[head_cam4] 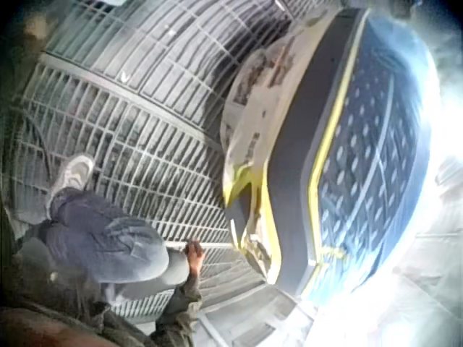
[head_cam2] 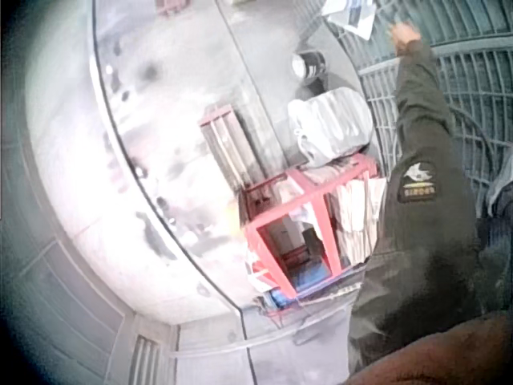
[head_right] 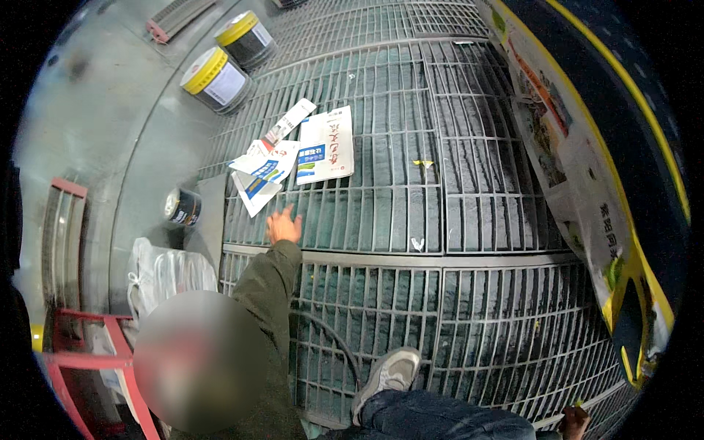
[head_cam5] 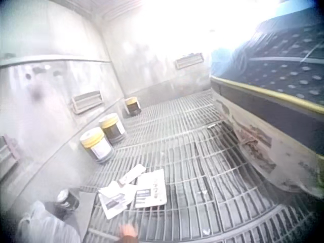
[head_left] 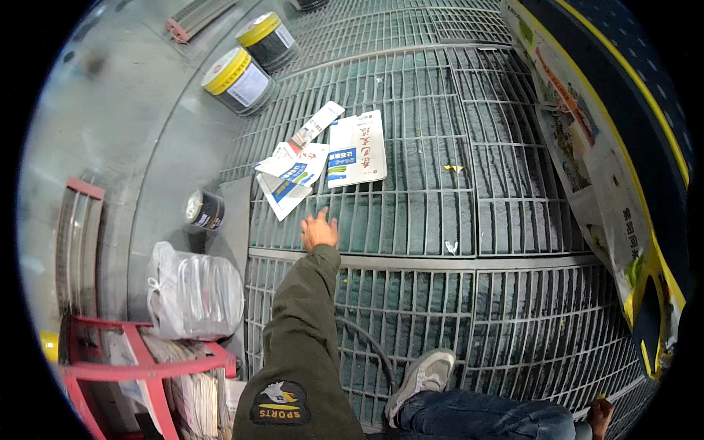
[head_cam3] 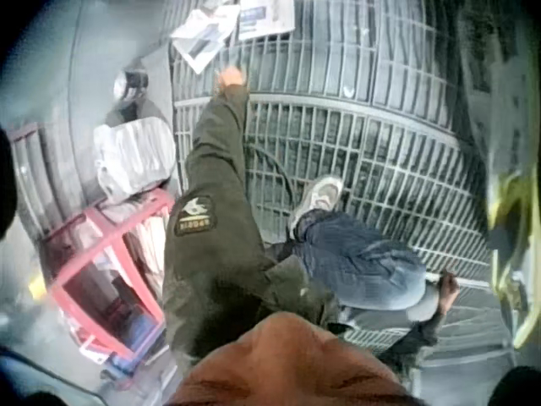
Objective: The person applies yellow masking tape along the edges of a car's front bumper and headlight area, then places newspaper over the taped sections and secures it with additional tape. The person works methodically around the front of the vehicle, smoothing the tape and newspaper to ensure coverage.
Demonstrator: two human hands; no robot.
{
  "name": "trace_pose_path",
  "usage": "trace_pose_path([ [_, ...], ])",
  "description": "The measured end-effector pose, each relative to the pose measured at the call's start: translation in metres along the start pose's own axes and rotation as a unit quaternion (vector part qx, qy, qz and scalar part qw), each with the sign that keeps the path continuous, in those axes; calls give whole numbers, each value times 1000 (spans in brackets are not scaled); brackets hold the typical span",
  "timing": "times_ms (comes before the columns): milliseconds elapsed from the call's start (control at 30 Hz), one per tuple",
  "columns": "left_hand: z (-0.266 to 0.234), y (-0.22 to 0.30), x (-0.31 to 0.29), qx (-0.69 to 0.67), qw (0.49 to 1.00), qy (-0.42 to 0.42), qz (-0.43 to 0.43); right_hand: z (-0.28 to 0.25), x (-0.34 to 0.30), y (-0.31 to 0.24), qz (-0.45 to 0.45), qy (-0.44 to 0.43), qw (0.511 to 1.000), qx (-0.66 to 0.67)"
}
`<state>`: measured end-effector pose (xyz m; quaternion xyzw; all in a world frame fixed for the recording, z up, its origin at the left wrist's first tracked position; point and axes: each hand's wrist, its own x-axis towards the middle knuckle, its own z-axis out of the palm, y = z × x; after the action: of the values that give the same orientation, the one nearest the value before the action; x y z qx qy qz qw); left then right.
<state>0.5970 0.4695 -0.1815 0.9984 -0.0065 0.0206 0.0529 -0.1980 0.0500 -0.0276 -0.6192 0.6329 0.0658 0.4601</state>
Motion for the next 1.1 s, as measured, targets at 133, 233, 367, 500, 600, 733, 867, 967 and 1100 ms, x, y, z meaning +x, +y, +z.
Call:
trace_pose_path([
  [133,21,18,51,54,999,4,-2,-8,-14,7,-144,53,971,-181],
  [233,38,15,87,130,990,11,44,-23,-20,7,32,60,982,-174],
  [367,44,10,118,153,986,-45,48,-18,-44,-18,36,34,982,-180],
  [500,55,-6,134,204,976,-40,56,-30,-45,0,13,25,993,-113],
  [600,48,-13,135,213,975,-30,52,-27,-35,-13,72,10,971,-228],
  [733,29,-26,114,127,985,54,103,-41,-12,14,37,16,972,-231],
  [867,-39,-7,50,-7,958,168,231,4,-13,-56,5,37,874,-485],
  [967,-79,7,-20,-159,926,214,267,-8,-4,-62,-77,93,983,-141],
  [1100,-127,49,-105,-361,879,158,268,60,-5,-149,-136,63,989,-2],
])
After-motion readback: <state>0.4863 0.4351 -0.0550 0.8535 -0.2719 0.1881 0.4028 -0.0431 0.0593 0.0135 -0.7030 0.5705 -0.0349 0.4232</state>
